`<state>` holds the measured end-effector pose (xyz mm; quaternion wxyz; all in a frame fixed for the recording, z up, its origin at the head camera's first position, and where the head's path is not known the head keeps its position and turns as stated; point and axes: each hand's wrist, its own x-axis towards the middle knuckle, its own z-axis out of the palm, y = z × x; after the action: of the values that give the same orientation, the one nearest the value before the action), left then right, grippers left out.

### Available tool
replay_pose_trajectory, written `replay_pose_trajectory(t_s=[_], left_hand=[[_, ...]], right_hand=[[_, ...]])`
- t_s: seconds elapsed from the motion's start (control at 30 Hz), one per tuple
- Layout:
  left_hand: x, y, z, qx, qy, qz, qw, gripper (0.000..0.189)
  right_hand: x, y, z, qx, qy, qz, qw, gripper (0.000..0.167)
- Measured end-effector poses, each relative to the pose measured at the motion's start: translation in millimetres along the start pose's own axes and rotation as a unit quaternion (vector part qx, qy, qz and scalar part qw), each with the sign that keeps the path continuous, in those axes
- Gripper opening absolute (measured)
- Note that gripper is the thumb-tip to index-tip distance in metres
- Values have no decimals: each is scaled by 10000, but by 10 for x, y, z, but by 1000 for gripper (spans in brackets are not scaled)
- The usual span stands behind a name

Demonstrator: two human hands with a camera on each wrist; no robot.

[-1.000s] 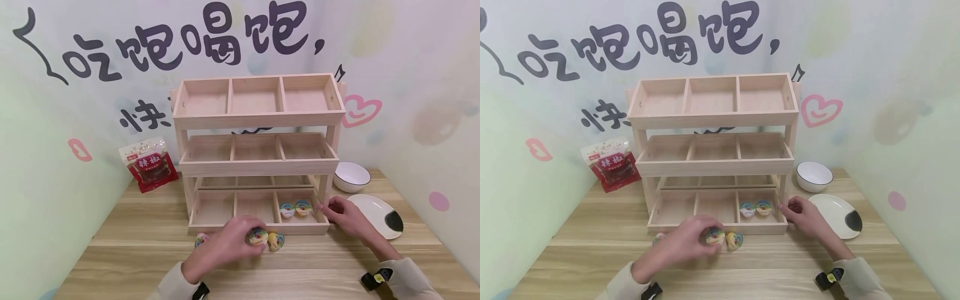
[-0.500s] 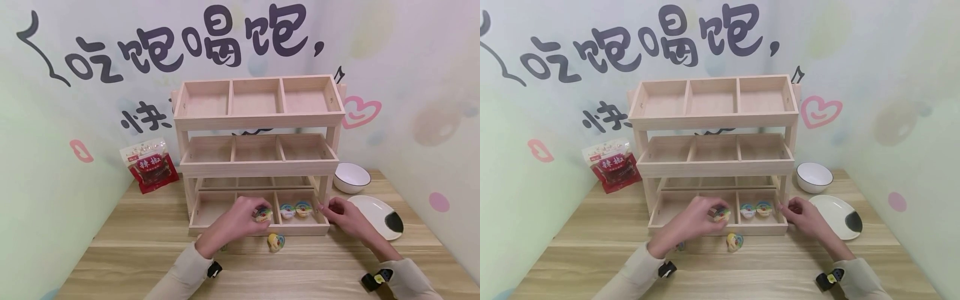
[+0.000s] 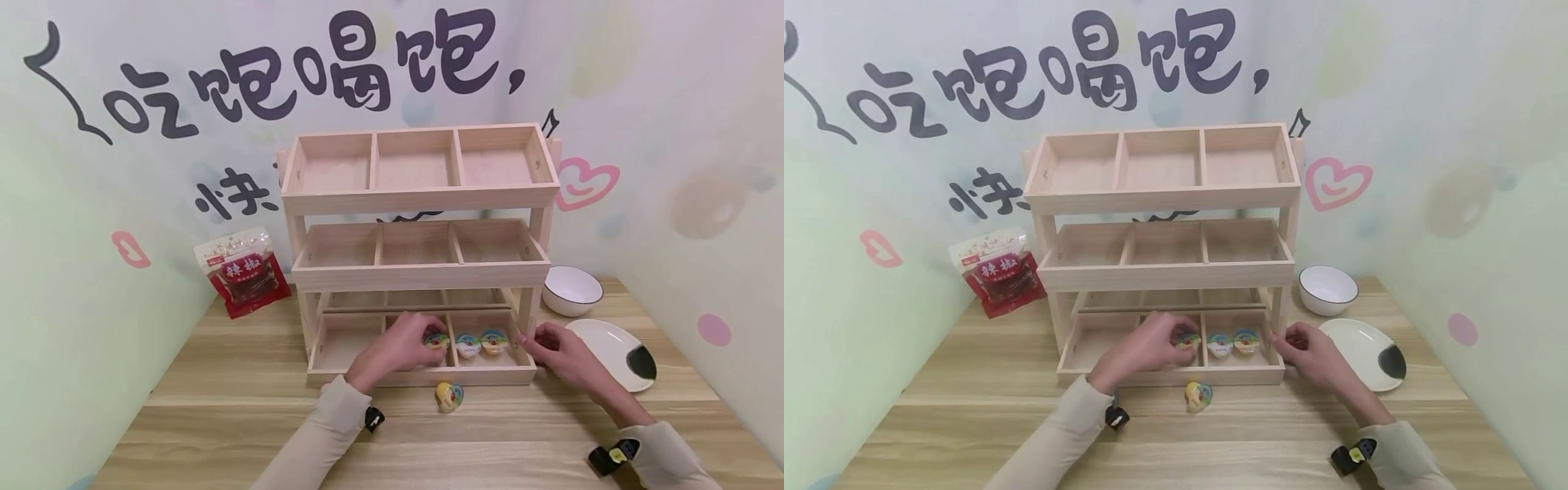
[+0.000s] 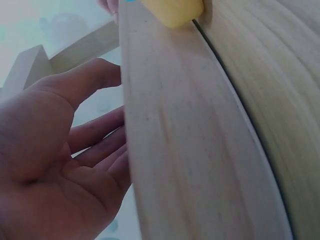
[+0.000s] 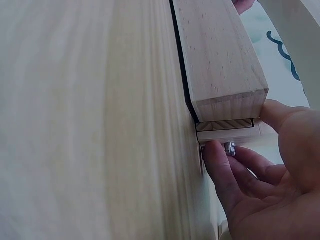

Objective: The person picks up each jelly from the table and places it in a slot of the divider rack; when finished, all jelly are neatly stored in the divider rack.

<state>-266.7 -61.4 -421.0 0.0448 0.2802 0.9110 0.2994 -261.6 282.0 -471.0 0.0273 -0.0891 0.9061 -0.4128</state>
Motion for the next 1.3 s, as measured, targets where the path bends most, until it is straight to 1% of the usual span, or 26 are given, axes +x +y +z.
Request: replay_pose_trajectory(t_s=[0.2,0.43,0.63,0.8,1.03,1.13,1.23,1.3], left_hand=[[69,-51,60,71,-122,-40,9999,39],[72,-62,51,150,-171,-2,9997,37],[59,-99,45,-19,-228,-62,9997,38],[63,-133,50,-152,-183,51,9997,36],[41,-133,58,-368,-166,183,9990,40],[0,-110,59,-400,36,333,9986,38],[-68,-57,60,-262,377,744,9962,35],[-139,-1,55,-154,546,1054,9928,31]], right_hand=[[9,17,-3,-26,3,23,10000,46],[13,4,-3,14,-48,85,10000,48],[15,1,1,25,-72,71,9999,48],[28,25,-1,-46,18,-7,10000,46],[22,53,-3,-10,65,-77,9999,44],[21,58,6,-31,58,-75,10000,44],[20,53,10,-55,68,-33,10000,44],[18,45,5,-70,73,-8,9999,44]])
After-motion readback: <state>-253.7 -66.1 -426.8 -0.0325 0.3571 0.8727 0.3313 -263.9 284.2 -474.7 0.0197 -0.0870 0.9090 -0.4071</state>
